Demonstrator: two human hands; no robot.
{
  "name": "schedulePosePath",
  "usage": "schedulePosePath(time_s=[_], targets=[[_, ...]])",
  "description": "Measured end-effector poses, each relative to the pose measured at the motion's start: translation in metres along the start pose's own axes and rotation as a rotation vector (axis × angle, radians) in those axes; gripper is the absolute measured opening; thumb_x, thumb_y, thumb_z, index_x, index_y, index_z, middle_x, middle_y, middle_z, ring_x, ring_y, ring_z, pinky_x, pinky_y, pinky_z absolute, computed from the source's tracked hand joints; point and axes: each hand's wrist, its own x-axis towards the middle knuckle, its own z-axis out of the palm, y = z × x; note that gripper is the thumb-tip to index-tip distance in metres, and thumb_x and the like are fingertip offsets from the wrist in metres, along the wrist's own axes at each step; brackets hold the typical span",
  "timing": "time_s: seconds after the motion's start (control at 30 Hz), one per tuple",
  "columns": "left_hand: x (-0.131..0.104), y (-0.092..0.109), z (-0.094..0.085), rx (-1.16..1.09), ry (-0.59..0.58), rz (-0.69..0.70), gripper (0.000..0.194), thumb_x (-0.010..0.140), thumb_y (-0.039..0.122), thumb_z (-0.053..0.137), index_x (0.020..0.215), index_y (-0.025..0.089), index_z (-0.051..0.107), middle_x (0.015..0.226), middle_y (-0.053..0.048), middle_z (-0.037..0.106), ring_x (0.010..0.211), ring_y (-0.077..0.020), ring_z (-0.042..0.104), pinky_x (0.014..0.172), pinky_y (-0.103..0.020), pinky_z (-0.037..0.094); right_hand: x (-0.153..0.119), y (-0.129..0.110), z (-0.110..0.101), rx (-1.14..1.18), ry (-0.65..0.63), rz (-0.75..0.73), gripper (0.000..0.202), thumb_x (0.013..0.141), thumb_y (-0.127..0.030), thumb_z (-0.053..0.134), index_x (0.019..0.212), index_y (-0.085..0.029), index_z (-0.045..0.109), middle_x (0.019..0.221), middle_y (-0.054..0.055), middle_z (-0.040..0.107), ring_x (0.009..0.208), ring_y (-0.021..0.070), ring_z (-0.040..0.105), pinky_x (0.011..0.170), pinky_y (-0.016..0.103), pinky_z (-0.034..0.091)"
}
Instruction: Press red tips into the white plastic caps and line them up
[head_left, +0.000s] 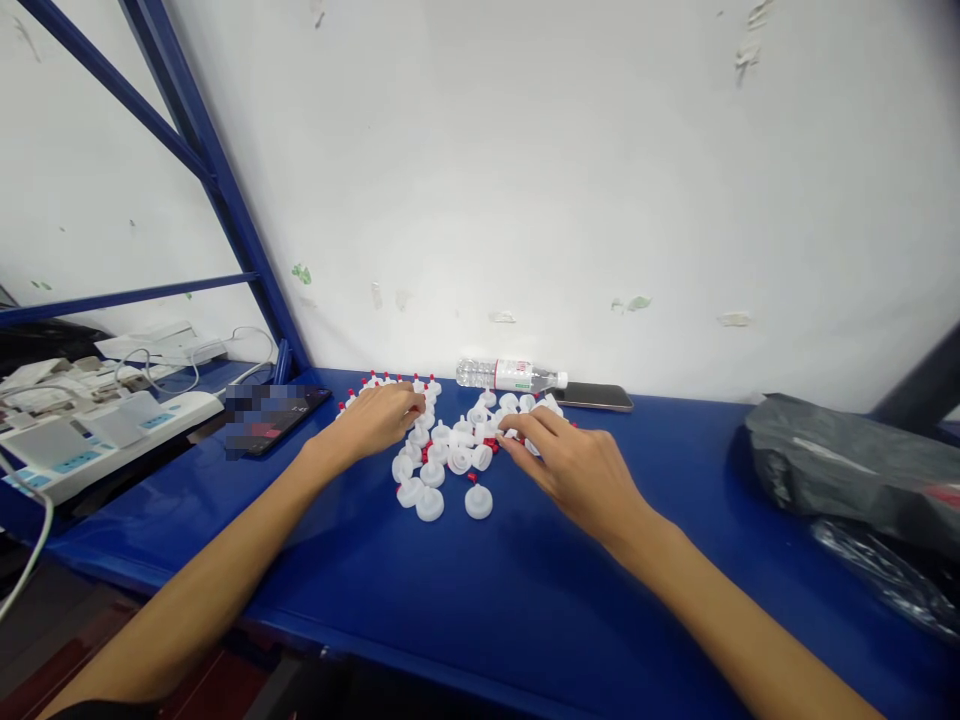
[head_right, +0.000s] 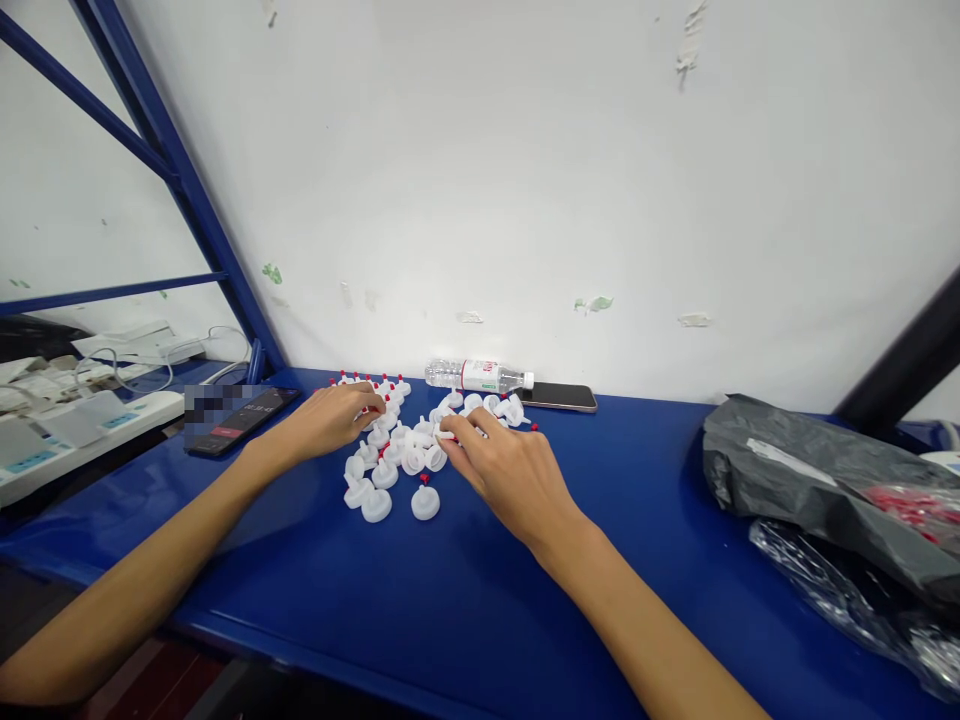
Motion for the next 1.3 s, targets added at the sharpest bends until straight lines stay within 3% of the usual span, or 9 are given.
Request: schedulePosePath(time_s=[0.43,0.6,0.77,0.97,1.3], targets=[[0.002,-0.001,0.012,-0.032,0.015,0.019,0.031,0.093,0.017,0.046,0.105,0.024,0.074,0.111,-0.008,0.070,0.097,-0.0213,0.068,0.081,-0.028,0.049,-0.001,-0.003,-0.002,0.090,-0.048,0.043,0.024,0.105,-0.031,0.045,0.108,-0.024,0.068,0.097,0.000,0.071,0.068,0.0112,0.064,0.051,0.028,0.026],[0.004,-0.001,0.011,-0.059,0.021,0.003,0.030,0.093,0.018,0.047,0.102,0.025,0.075,0.109,-0.008,0.073,0.098,-0.0225,0.069,0.081,-0.029,0.049,-0.002,-0.005,-0.002,0.108,-0.089,0.055,0.024,0.105,-0.031,0.044,0.109,-0.024,0.067,0.101,0.001,0.071,0.073,0.0123,0.066,0.053,0.028,0.027],[0.004,0.000,0.005,-0.099,0.060,-0.063,0.031,0.091,0.020,0.051,0.114,0.025,0.071,0.106,-0.006,0.077,0.096,-0.0237,0.071,0.076,-0.030,0.049,-0.001,-0.005,-0.003,0.114,-0.105,0.064,0.025,0.105,-0.031,0.044,0.109,-0.024,0.067,0.101,0.001,0.072,0.074,0.0126,0.066,0.053,0.028,0.027],[0.004,0.000,0.005,-0.148,0.076,-0.108,0.020,0.087,0.021,0.057,0.091,0.024,0.076,0.092,-0.006,0.079,0.087,-0.0255,0.072,0.075,-0.031,0.049,-0.001,-0.007,-0.005,0.111,-0.141,0.060,0.027,0.105,-0.031,0.042,0.107,-0.023,0.067,0.101,0.003,0.072,0.075,0.0136,0.067,0.053,0.027,0.028],[0.006,-0.003,0.009,-0.283,0.080,-0.132,0.017,0.085,0.022,0.060,0.085,0.020,0.077,0.089,-0.004,0.079,0.080,-0.0223,0.072,0.068,-0.028,0.050,-0.001,-0.009,-0.005,0.157,-0.186,0.049,0.026,0.105,-0.032,0.043,0.110,-0.023,0.067,0.103,0.004,0.071,0.078,0.0147,0.067,0.056,0.025,0.032]])
